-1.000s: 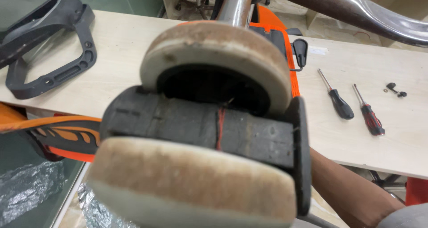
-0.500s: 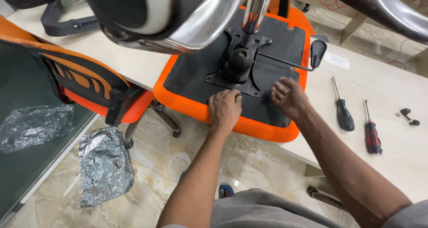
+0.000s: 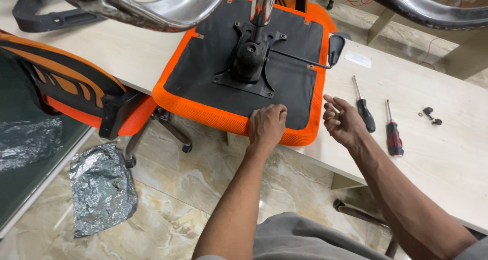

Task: The person secures the base of an office chair to its seat cushion using a screwdriver. They insert screws into the mounting plate and tighten them to attach the metal frame to the orange and black seat.

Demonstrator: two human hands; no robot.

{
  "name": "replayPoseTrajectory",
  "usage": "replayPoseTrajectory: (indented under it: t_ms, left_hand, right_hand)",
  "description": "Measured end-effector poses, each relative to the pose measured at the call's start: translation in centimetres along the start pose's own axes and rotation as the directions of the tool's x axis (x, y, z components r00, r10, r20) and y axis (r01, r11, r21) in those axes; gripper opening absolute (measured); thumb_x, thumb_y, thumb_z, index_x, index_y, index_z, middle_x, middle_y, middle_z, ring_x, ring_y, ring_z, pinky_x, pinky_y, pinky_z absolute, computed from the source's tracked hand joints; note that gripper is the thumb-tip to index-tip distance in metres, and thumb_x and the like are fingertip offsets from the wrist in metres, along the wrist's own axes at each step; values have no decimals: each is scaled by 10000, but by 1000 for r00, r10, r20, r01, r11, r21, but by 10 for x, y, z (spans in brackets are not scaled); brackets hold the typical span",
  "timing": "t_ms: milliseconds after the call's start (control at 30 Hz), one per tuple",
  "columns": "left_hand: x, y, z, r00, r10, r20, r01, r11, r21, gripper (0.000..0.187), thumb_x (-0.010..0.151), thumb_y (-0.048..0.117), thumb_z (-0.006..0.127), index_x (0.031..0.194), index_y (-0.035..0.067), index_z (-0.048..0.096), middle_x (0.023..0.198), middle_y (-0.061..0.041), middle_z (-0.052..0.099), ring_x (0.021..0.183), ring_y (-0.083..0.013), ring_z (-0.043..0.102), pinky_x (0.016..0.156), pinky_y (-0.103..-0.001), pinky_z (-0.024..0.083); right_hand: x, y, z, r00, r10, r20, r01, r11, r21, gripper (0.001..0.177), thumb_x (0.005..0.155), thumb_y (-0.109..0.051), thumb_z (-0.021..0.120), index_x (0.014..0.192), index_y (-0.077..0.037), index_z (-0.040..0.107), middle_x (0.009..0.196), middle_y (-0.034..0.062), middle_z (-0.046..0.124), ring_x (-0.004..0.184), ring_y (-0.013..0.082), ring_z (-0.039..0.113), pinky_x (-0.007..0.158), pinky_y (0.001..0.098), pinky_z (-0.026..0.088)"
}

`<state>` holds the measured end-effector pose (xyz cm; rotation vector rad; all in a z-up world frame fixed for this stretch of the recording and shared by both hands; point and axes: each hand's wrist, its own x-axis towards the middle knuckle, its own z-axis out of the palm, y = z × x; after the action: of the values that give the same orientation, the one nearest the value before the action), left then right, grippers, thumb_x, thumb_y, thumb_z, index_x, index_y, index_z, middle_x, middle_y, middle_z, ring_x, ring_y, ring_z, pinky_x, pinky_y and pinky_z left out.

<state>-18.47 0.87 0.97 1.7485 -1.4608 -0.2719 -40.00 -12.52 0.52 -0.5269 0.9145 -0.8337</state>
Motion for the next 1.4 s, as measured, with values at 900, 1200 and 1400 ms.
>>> replayPoseTrajectory:
  t_ms: [900,1200,1400]
  left_hand:
    - [18,88,146,986,-150,-72,158,980,121,112,926,187,664,949,121,751,844,-102,767,875,-267,716,1018,-425,417]
    - [22,81,145,977,-212,32,208,973,100,157,941,200,642,1025,119,747,923,-73,785,928,-245,725,1042,-416,403]
    - [36,69,139,949,-298,108,310,943,-123,223,939,216,638,1082,96,760,957,-71,784,951,-250,728,996,-417,479]
  right_hand:
    - [94,-163,-342,366,-694,-619,-213,585,-782,544,840,-51,756,1334,-134,543,1290,167,482,1019,278,582,690,341,586]
    - [66,-150,-349,434,-692,-576,-24,631,-776,168,950,-95,726,1090,-8,695,917,135,720,754,183,691,589,341,540]
    - [29,-145,-277,429,-822,-373,276,513,-813,190,988,-113,740,1131,9,708,990,96,741,820,114,719,670,258,589]
